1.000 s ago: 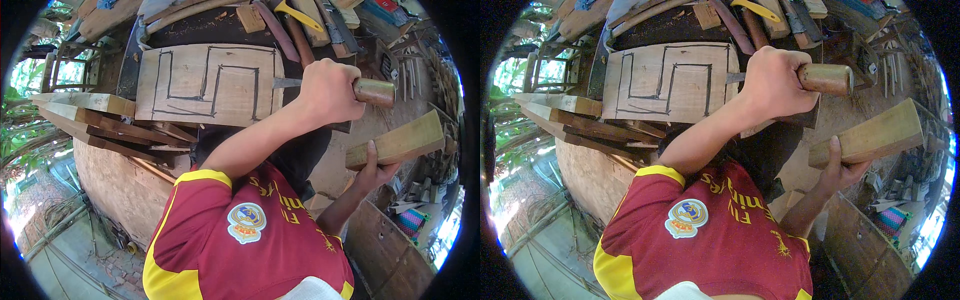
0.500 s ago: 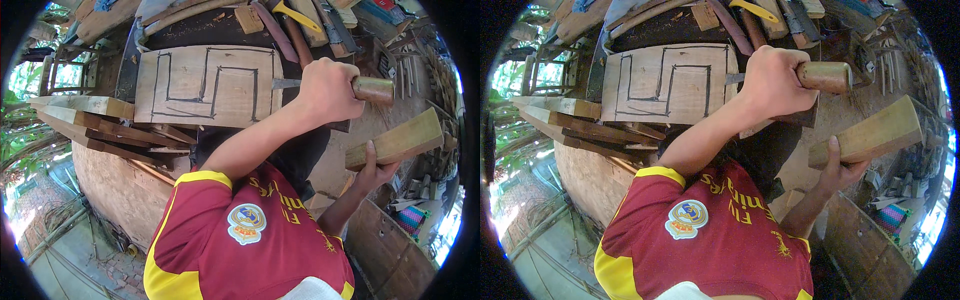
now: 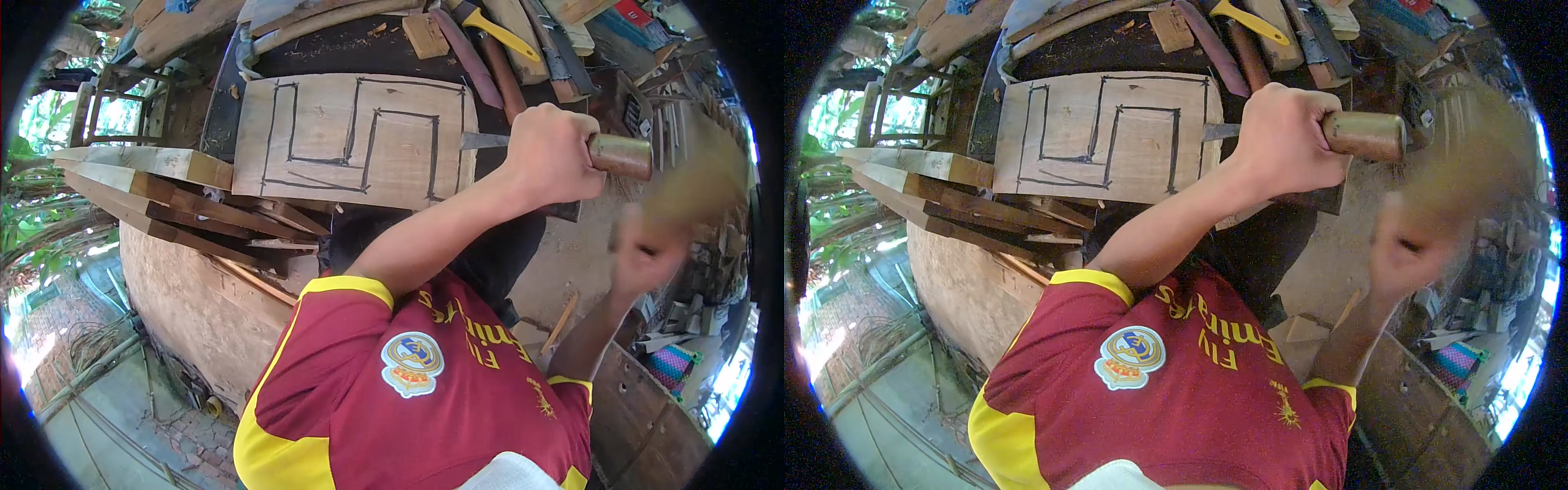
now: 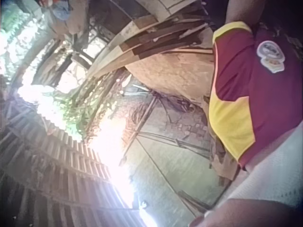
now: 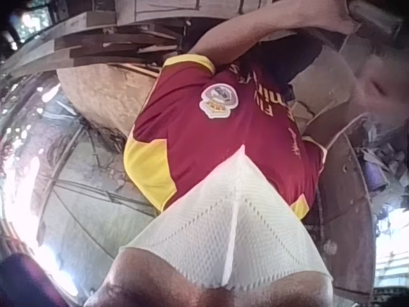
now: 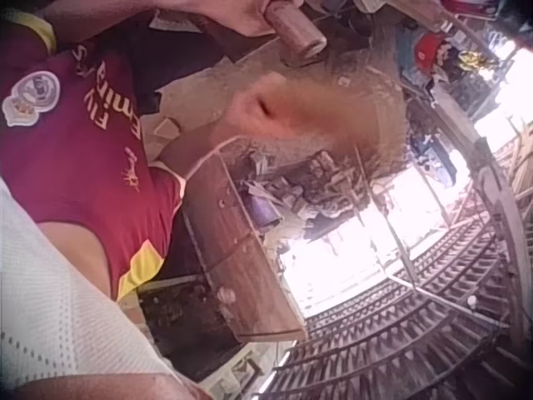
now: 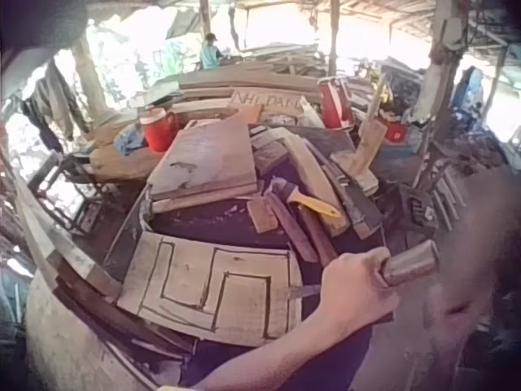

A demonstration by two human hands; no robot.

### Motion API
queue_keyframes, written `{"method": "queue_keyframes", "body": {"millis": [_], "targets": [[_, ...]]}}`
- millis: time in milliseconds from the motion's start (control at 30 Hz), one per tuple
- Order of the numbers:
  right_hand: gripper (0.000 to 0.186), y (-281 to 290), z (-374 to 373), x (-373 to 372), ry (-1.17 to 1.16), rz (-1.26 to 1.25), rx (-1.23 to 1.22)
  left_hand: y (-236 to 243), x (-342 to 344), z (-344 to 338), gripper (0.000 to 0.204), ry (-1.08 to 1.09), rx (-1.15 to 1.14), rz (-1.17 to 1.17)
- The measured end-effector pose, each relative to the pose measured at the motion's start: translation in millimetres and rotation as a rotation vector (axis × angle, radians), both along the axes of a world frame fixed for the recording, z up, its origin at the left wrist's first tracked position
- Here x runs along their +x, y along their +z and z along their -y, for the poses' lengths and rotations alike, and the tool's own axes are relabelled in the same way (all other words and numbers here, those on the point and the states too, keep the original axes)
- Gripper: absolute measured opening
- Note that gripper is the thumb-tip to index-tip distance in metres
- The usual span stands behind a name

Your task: The person uses a chisel and a wooden mallet to carve a rectangular recess into a small block of wood. They repeatedly strike the chisel to remove wood chips, following a marked outline on the block.

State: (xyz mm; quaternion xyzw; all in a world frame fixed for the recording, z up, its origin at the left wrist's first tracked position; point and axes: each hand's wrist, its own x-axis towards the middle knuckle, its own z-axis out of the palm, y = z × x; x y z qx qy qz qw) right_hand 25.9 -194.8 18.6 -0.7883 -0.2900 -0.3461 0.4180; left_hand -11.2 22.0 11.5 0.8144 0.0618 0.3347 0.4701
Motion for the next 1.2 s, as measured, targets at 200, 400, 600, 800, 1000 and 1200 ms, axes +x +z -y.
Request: {"method": "queue_keyframes", "body": {"millis": [200, 400, 600, 800, 1000, 1200], "targets": [[0.049, 18.5, 14.4, 3.9, -0.333, -0.201, 0.129, 2.1, -0.2, 4.0, 0.013, 0.003, -0.015, -0.011], [0.060, 32.6, -4.0, -1.1, -0.125, -0.197, 0.799, 2.0, -0.9, 4.5, 0.014, -0.006, -0.012, -0.042], [0.058, 19.4, -13.0, -19.6, -0.044, -0.186, 0.439, 6.2, -3.0, 2.2, 0.016, -0.006, 0.000, -0.013], [0.060, 13.8, -12.3, -30.2, -0.075, -0.246, 0.418, 3.4, -2.4, -0.9, 0.016, 0.029, -0.010, 0.031], [0.053, 15.3, -9.2, -32.9, -0.063, -0.229, 0.404, 5.9, -4.3, -3.0, 0.017, 0.018, -0.055, 0.051], [0.054, 33.9, -4.9, -17.9, -0.050, -0.094, 0.375, 8.8, -8.3, -7.8, 0.018, 0.011, -0.094, 0.074]]}}
